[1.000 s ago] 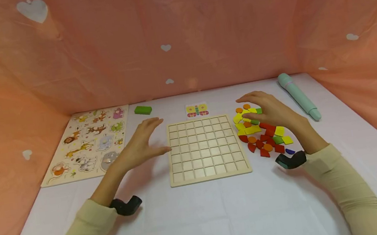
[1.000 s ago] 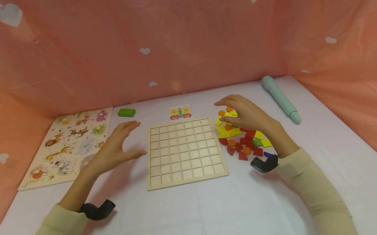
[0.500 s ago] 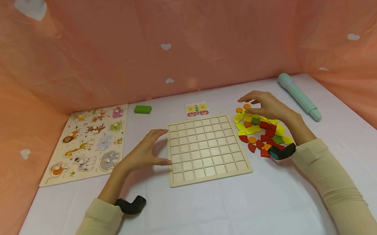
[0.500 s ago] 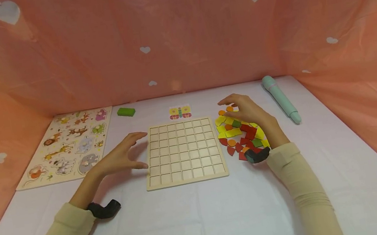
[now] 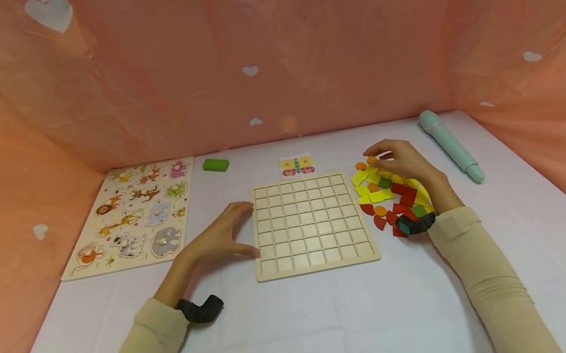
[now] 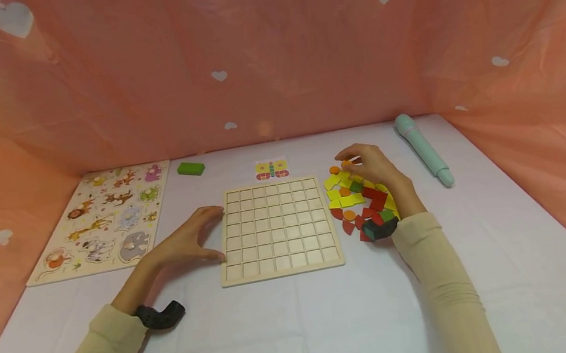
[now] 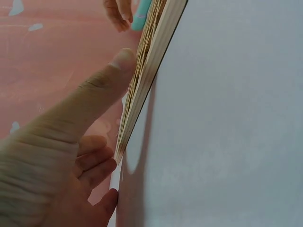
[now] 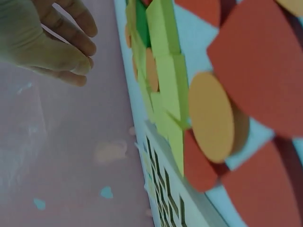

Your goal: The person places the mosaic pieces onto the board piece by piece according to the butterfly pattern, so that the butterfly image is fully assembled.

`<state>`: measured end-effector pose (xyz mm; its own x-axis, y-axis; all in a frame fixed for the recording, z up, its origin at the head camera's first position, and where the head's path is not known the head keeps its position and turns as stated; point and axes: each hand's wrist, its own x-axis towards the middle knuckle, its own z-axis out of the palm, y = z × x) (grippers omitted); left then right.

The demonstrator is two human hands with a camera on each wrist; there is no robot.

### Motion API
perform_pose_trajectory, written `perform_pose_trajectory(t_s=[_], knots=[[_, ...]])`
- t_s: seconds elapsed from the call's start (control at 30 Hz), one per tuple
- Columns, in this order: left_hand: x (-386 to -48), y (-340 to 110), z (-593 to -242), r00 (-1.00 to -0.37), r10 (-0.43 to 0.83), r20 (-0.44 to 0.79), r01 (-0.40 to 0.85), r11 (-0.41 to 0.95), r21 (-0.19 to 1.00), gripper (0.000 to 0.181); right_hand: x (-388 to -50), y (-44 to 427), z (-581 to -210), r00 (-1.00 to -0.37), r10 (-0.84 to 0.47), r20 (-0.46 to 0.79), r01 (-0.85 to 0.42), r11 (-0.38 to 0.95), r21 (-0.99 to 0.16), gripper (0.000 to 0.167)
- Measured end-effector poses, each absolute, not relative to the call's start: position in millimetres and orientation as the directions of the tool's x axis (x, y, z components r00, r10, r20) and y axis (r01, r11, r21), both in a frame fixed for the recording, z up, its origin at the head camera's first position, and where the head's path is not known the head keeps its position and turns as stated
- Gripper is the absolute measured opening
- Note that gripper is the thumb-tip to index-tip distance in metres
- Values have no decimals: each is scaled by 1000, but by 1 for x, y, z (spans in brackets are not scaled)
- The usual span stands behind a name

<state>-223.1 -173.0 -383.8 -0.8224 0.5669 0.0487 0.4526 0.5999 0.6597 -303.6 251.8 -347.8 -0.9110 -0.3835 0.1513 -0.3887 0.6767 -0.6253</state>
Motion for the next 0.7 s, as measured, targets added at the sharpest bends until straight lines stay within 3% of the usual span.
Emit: perform_pose_trajectory(t_s=[0.37,0.7], knots=[[-223,-174,-389,-813,579,61,474,596,648,102,-307,268,-363,-975,-220,20,-178,727,-663,32],[-223,-174,-390,-803,592,74,493,590,640,100,-311,271,-369,-980,-198,-16,-134,722,-678,32]])
